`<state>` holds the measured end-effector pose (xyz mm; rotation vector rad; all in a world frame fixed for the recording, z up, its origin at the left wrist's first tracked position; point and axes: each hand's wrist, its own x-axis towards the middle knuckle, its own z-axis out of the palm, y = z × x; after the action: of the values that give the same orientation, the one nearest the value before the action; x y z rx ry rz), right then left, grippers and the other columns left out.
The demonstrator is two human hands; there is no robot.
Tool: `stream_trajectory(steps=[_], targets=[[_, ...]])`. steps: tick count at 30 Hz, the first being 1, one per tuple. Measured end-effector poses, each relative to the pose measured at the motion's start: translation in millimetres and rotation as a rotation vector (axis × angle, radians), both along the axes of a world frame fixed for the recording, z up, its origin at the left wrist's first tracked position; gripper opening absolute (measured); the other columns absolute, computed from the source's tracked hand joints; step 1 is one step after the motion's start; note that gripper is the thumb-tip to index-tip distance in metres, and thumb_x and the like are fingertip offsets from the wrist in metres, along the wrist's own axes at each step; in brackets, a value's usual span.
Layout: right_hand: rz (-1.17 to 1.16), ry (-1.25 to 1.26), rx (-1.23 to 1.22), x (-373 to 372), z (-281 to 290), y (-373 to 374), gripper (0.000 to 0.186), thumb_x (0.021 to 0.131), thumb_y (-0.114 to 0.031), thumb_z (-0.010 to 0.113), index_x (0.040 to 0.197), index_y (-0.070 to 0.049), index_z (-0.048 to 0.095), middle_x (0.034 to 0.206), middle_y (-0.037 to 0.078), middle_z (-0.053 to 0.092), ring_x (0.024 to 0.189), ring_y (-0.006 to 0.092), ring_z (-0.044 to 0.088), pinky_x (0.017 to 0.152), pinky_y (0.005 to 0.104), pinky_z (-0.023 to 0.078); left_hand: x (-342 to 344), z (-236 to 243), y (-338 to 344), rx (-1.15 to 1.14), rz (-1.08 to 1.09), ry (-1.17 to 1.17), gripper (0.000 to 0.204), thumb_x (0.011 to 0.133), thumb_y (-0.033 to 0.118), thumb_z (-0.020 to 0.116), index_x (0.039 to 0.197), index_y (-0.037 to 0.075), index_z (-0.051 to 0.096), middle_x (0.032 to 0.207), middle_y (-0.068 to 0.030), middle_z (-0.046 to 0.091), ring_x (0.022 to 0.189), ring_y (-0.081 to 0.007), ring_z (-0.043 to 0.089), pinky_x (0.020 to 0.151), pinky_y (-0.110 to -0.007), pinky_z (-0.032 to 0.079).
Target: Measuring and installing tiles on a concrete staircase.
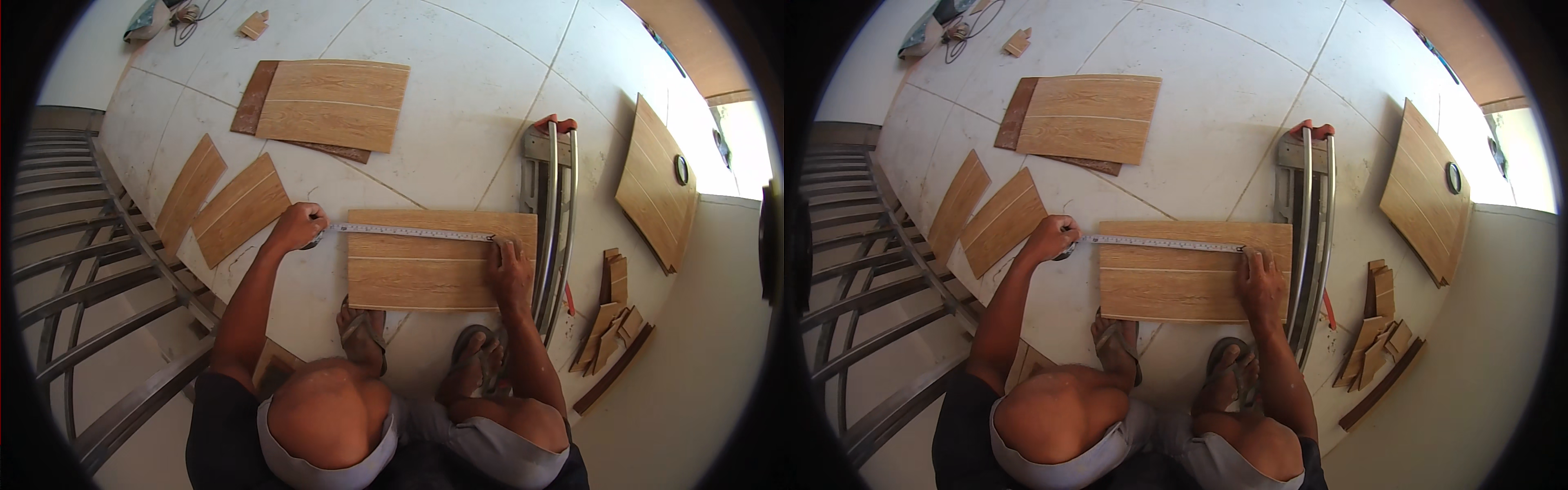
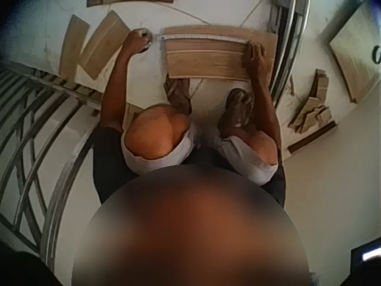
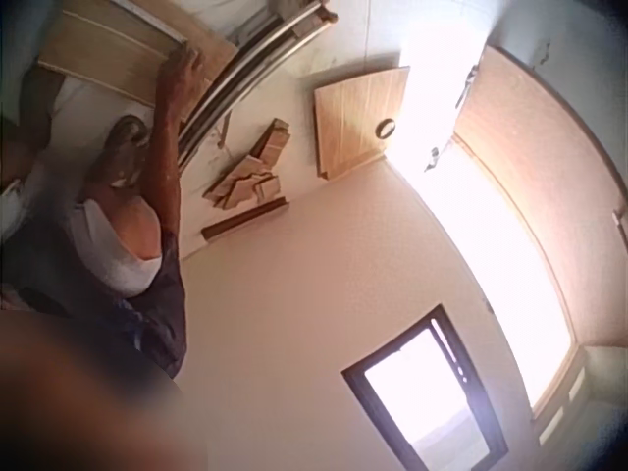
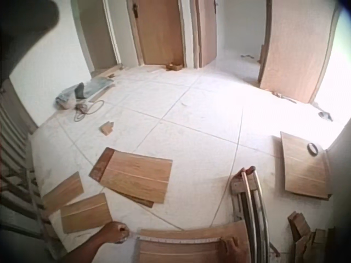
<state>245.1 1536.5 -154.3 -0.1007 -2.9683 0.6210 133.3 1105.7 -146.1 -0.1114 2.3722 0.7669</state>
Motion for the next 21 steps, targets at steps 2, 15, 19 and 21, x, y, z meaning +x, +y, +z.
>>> stream_trajectory(steps=[2,15,19,21], targets=[[0.013,0.029,0.018,-8.9,1.6,5.8,0.016,0.091,-0.013,0.066,0.105,-0.006,0.066,0.104,0.014,0.065,0.091,0.0365,0.067,0.075,0.046,0.055,-7.4,-6.1,12.0,0.014,0.042,-0.038,0.019,0.083,0.02,0.068,0.09,0.005,0.076,0.082,-0.0126,0.074,0.077,-0.0226,0.07,0.074,-0.035,0.053],[-0.021,0.139,0.135,-30.6,-3.2,9.2,0.021,0.087,-0.007,0.065,0.107,-0.001,0.065,0.105,0.018,0.063,0.098,0.0394,0.062,0.081,0.0498,0.053,-38.0,-22.9,30.1,-0.03,-0.035,-0.131,0.02,0.08,0.022,0.069,0.092,0.011,0.08,0.091,-0.0135,0.077,0.086,-0.0278,0.073,0.082,-0.037,0.055],[-0.055,0.105,0.132,-31.3,-1.9,7.7,0.02,0.088,-0.007,0.065,0.106,0.001,0.065,0.105,0.02,0.063,0.099,0.0411,0.062,0.082,0.0506,0.053,-33.9,-19.6,41.2,-0.082,-0.061,-0.093,0.019,0.08,0.024,0.069,0.089,0.012,0.08,0.091,-0.0131,0.077,0.088,-0.0301,0.073,0.082,-0.039,0.056],[-0.057,0.101,0.129,-33.1,-0.2,4.7,0.02,0.088,-0.007,0.064,0.106,0.001,0.064,0.105,0.02,0.063,0.099,0.0413,0.062,0.082,0.0506,0.053,-32.1,-16.8,41.3,-0.109,-0.035,-0.063,0.018,0.08,0.024,0.07,0.088,0.011,0.079,0.09,-0.0134,0.076,0.087,-0.0309,0.073,0.081,-0.04,0.056]])
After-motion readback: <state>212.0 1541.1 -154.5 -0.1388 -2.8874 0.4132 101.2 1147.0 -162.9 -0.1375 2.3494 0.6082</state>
